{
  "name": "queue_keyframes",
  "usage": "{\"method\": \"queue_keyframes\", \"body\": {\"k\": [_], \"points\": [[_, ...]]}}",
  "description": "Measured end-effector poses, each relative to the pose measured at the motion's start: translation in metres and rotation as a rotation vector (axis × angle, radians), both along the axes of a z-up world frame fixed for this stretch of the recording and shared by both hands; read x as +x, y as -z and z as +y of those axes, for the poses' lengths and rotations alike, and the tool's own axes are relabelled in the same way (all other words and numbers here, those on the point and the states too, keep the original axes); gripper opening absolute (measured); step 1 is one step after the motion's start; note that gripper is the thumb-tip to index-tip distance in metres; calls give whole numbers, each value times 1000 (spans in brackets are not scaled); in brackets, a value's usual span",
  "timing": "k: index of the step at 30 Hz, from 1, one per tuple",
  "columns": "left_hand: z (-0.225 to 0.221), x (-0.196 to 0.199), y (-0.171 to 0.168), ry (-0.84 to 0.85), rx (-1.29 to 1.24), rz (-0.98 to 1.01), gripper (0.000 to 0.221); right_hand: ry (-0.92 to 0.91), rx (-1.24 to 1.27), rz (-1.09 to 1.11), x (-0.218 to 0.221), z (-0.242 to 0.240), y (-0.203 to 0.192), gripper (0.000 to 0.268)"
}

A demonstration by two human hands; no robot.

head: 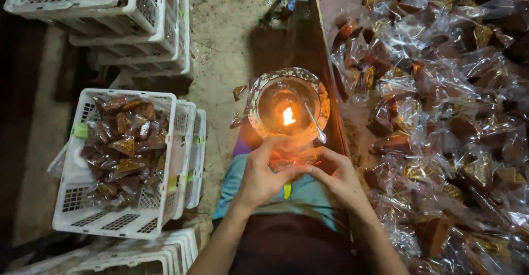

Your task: Sealing plastic bags containing snacks by manually holding the edges over a candle flame

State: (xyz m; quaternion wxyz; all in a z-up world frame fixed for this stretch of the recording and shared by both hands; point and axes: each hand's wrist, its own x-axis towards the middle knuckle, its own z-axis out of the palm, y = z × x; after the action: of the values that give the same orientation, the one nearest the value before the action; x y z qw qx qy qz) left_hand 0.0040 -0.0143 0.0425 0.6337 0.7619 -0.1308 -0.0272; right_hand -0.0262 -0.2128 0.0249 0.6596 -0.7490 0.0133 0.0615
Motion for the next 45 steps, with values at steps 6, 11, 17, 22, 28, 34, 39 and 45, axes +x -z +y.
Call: {"method": "queue_keyframes", "body": {"k": [6,11,17,22,28,34,39,45], "points": [[1,4,-3,-140,44,147,16,-6,-137,-142,-4,11,-6,95],[-11,-7,38,-145,-265,302,24,-72,-251,-206,-15,12,21,68],[14,11,-3,-112,-451,61,21,107,-184,-59,-7,12,0,48],[31,15,-32,176,188,-288,21,-42,53,17,-9,19,-9,57],[29,18,-32,326,235,-242,15,-5,-118,-33,-11,8,17,24],[29,8,9,234,381,-208,24,111,-36,-139,-5,4,16,22],[26,-4,58,163,-31,398,49,205,62,-262,-5,0,18,26],[6,-6,12,45,-616,838,40,161,-289,-476,-10,-4,30,12]]}}
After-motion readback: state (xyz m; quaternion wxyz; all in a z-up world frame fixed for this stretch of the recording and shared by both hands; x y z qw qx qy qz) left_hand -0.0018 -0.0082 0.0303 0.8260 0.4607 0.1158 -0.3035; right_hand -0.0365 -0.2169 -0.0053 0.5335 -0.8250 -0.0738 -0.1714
